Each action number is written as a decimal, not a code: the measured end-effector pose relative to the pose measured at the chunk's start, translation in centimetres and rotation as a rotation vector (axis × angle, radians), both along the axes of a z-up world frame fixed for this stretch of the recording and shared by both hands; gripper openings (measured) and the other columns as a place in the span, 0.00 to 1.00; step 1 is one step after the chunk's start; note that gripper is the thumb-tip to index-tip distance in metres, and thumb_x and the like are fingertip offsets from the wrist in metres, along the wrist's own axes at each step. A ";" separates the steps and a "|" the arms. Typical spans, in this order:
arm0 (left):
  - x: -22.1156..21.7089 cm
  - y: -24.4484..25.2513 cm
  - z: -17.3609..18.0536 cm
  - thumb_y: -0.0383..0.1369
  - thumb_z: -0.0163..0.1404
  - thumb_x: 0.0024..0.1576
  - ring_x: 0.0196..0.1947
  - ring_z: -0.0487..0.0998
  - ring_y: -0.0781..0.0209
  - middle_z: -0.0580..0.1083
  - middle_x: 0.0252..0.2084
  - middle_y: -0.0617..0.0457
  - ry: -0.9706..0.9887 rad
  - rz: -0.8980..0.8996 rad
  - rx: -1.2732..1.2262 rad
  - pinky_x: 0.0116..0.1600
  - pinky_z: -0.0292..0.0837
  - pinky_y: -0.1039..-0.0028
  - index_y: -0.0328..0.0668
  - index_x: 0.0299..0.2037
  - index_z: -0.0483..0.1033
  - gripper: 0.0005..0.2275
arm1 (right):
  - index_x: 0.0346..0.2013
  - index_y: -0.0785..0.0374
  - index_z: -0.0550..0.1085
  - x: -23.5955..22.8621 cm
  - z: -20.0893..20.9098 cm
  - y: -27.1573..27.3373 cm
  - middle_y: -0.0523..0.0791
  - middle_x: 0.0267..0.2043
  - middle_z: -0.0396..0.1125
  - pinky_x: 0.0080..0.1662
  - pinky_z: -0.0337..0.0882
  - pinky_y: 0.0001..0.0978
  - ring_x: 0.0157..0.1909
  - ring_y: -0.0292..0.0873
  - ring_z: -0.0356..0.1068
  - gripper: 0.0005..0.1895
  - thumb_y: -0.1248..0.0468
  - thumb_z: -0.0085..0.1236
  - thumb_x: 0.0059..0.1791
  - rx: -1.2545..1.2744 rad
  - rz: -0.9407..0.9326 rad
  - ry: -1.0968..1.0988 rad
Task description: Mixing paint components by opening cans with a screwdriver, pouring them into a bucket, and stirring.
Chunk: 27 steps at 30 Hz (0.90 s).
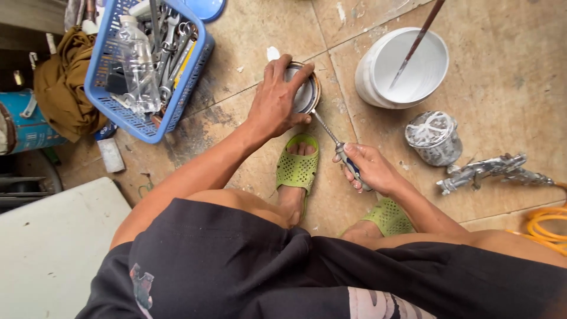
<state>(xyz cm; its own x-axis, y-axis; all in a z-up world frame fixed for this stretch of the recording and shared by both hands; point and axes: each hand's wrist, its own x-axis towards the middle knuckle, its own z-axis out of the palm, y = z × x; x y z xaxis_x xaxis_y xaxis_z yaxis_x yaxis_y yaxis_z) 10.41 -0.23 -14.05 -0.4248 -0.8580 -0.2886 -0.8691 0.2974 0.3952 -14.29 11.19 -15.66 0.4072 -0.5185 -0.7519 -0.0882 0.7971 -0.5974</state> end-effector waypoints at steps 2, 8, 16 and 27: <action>0.3 0.4 0.4 0.44 0.76 0.41 0.62 0.59 0.31 0.54 0.66 0.36 0.015 -0.019 -0.053 0.47 0.73 0.41 0.53 0.68 0.59 0.46 | 0.45 0.72 0.73 -0.1 -0.5 0.9 0.48 0.18 0.60 0.19 0.59 0.29 0.13 0.39 0.55 0.28 0.48 0.38 0.59 -0.011 -0.011 -0.008; 4.2 -2.8 -5.8 0.47 0.78 0.33 0.68 0.59 0.29 0.54 0.69 0.29 0.139 0.072 -0.185 0.69 0.63 0.51 0.52 0.71 0.62 0.53 | 0.47 0.68 0.73 -0.6 -1.1 2.3 0.47 0.20 0.60 0.22 0.60 0.30 0.15 0.39 0.57 0.19 0.56 0.39 0.61 -0.023 -0.051 0.028; 6.8 -6.2 -0.3 0.42 0.76 0.44 0.63 0.61 0.34 0.55 0.66 0.38 -0.027 0.234 -0.213 0.57 0.74 0.46 0.50 0.66 0.63 0.41 | 0.45 0.65 0.75 -1.2 -1.3 2.7 0.44 0.20 0.60 0.23 0.60 0.27 0.16 0.37 0.58 0.13 0.57 0.54 0.55 -0.043 0.012 0.056; 8.4 -7.9 -0.1 0.52 0.80 0.39 0.73 0.47 0.33 0.42 0.74 0.33 -0.241 0.071 -0.060 0.70 0.62 0.38 0.57 0.78 0.49 0.59 | 0.50 0.65 0.74 0.0 -2.6 1.4 0.45 0.20 0.60 0.23 0.60 0.29 0.17 0.39 0.58 0.16 0.56 0.49 0.57 -0.021 -0.024 0.066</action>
<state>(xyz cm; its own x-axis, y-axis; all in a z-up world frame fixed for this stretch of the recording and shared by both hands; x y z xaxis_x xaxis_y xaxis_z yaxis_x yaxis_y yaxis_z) 18.76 -8.11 -14.19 -0.2884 -0.9016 -0.3223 -0.9555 0.2493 0.1577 -14.32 12.63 -18.23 0.3443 -0.5435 -0.7655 -0.1085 0.7869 -0.6075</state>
